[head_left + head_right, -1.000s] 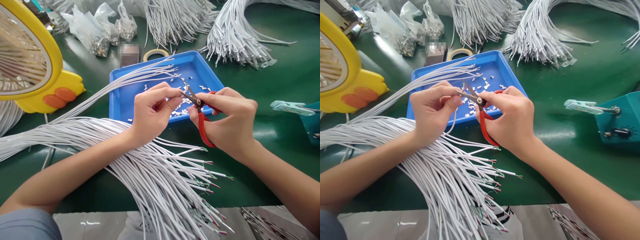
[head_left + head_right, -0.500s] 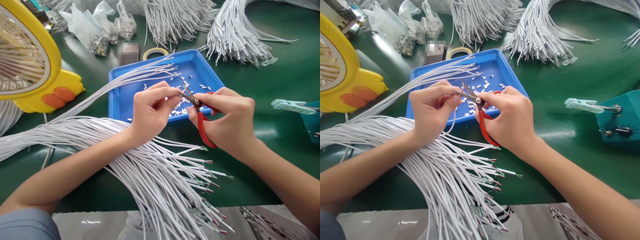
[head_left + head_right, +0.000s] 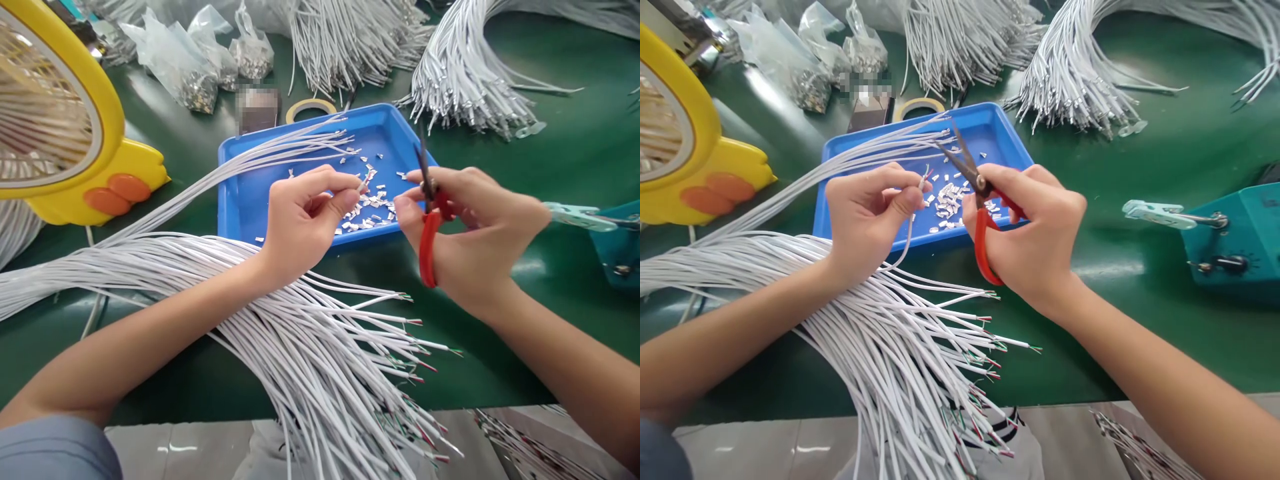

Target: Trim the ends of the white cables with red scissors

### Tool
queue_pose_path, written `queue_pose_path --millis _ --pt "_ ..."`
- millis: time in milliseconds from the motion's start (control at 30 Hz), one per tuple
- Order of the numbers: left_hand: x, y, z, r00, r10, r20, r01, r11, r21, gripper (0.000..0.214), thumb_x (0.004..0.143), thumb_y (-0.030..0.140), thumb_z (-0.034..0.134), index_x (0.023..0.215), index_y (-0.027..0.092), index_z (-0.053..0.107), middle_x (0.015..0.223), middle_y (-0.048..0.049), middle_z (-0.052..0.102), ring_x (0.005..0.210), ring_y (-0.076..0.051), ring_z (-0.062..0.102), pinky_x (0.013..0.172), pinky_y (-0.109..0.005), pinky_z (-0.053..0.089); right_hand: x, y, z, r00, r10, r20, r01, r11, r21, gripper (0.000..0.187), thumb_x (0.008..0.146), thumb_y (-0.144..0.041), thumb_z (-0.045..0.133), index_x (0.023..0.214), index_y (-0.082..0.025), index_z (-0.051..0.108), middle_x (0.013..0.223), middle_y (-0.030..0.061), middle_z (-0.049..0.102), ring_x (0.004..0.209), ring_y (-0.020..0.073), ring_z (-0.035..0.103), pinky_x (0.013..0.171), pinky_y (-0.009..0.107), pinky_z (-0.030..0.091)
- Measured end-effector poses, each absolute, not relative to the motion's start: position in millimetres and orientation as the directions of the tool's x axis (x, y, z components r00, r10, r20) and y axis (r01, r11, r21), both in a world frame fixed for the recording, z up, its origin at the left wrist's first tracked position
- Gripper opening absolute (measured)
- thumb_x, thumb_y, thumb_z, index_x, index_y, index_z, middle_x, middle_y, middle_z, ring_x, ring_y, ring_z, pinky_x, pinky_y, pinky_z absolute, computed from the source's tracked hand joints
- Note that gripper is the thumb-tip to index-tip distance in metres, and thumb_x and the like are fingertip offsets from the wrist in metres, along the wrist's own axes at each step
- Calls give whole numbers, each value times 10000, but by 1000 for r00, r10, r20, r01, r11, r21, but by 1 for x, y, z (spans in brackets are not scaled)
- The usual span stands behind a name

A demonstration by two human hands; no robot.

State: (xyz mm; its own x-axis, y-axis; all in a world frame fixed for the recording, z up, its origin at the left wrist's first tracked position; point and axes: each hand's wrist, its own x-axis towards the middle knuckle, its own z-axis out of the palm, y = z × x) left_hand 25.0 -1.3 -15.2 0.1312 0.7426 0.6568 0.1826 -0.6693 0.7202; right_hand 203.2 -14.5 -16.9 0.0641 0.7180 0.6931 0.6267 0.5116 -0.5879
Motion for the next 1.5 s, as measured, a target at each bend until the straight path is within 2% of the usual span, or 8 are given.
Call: queue_pose_path --millis 133,300,433,533,967,1167,1300,1500 --pt "26 -2 -14 150 746 648 153 -666 730 116 829 79 631 788 151 711 689 -5 667 606 -68 582 499 -169 483 200 -20 -18 -20 711 703 526 606 -597 248 722 -170 703 945 -280 709 775 -23 683 656 148 638 535 289 470" --pt "27 -5 -15 191 737 648 131 -673 727 106 823 108 652 762 159 722 670 -14 673 578 -78 573 440 -181 422 200 -21 -15 1 754 657 428 594 -682 198 758 -228 715 946 -291 704 741 -16 687 618 157 639 509 302 482" --pt "28 -6 -14 210 738 641 183 -674 716 94 830 170 668 755 168 724 671 -22 678 572 -88 560 428 -206 392 197 -26 -11 61 763 644 309 599 -739 225 739 -208 743 942 -301 713 822 -9 713 712 205 688 553 342 537" --pt "29 -7 -13 232 721 653 202 -693 692 119 840 187 660 743 170 726 651 -20 665 557 -86 533 438 -221 380 196 -29 -10 69 751 657 293 614 -733 263 735 -196 751 967 -310 704 881 -4 721 795 232 711 589 358 559" --pt "28 -7 -14 253 700 668 230 -714 661 116 834 205 674 736 197 735 599 1 608 500 -76 464 445 -247 356 196 -28 -12 5 772 635 299 605 -738 230 742 -218 754 948 -293 683 844 -1 713 770 212 699 592 343 540" --pt "29 -7 -13 235 710 664 238 -704 669 110 822 187 676 737 207 743 620 -9 631 507 -82 453 429 -247 322 193 -28 -14 -9 774 633 212 621 -755 287 720 -111 707 951 -279 681 806 -32 695 681 143 673 575 296 516" --pt "28 -7 -13 241 699 673 238 -715 657 94 813 188 683 759 222 751 632 -5 640 501 -82 459 419 -246 317 195 -24 -10 71 807 586 163 570 -805 258 743 -109 701 941 -272 668 807 -27 666 757 146 699 618 286 521" --pt "27 -7 -12 277 661 697 180 -748 639 113 813 168 679 745 222 751 646 -5 656 521 -84 501 432 -240 352 197 -22 -10 -10 821 571 55 570 -820 343 708 -54 712 973 -265 663 825 -38 690 775 139 711 585 259 502"
